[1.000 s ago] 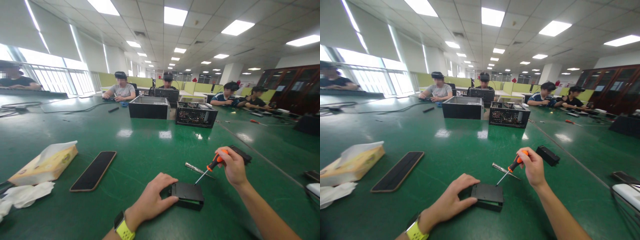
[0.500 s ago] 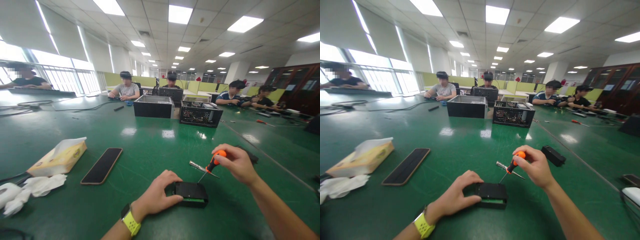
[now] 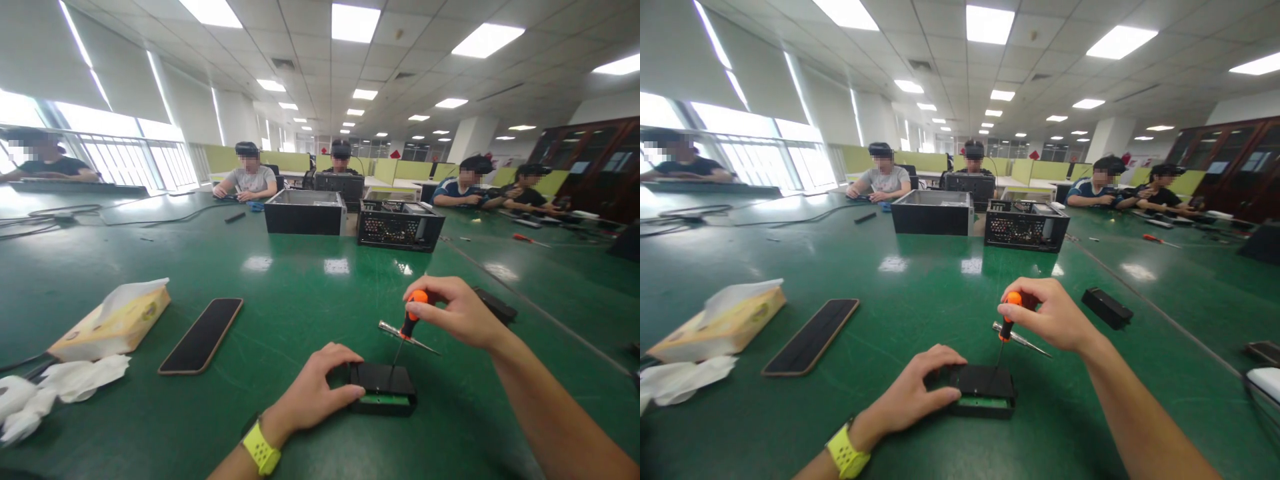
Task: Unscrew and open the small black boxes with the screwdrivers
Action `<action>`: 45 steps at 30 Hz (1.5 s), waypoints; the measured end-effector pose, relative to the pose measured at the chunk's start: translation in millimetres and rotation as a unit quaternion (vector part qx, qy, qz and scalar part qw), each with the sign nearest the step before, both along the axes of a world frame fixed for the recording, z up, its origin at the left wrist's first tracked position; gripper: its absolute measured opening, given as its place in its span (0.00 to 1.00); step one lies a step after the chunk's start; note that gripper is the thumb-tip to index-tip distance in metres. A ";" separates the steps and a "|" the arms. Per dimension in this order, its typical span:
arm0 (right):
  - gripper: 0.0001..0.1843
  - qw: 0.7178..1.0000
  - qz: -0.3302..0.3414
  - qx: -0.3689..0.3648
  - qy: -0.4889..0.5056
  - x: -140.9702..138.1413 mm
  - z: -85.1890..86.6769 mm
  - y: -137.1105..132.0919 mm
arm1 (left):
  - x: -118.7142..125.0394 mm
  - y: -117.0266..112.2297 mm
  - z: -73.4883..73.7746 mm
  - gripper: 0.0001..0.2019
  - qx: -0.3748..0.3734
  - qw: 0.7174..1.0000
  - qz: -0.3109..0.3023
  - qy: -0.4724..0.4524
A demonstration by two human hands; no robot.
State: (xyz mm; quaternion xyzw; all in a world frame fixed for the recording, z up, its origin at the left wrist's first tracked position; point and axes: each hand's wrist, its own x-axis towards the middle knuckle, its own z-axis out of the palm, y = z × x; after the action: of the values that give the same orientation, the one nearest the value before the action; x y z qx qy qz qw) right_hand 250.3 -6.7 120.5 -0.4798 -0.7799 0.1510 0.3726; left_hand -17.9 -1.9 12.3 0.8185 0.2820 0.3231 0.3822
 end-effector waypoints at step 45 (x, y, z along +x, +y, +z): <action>0.14 0.999 0.036 -0.010 -0.016 9.5 5.7 -5.7 | -0.6 -1.3 1.6 0.18 0.025 0.998 -0.034 0.046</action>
State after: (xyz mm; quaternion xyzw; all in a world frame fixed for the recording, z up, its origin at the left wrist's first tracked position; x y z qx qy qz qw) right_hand 259.8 -12.4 126.2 -0.4573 -0.8009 0.1644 0.3500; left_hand -18.5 -3.2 14.0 0.8509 0.2628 0.2788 0.3593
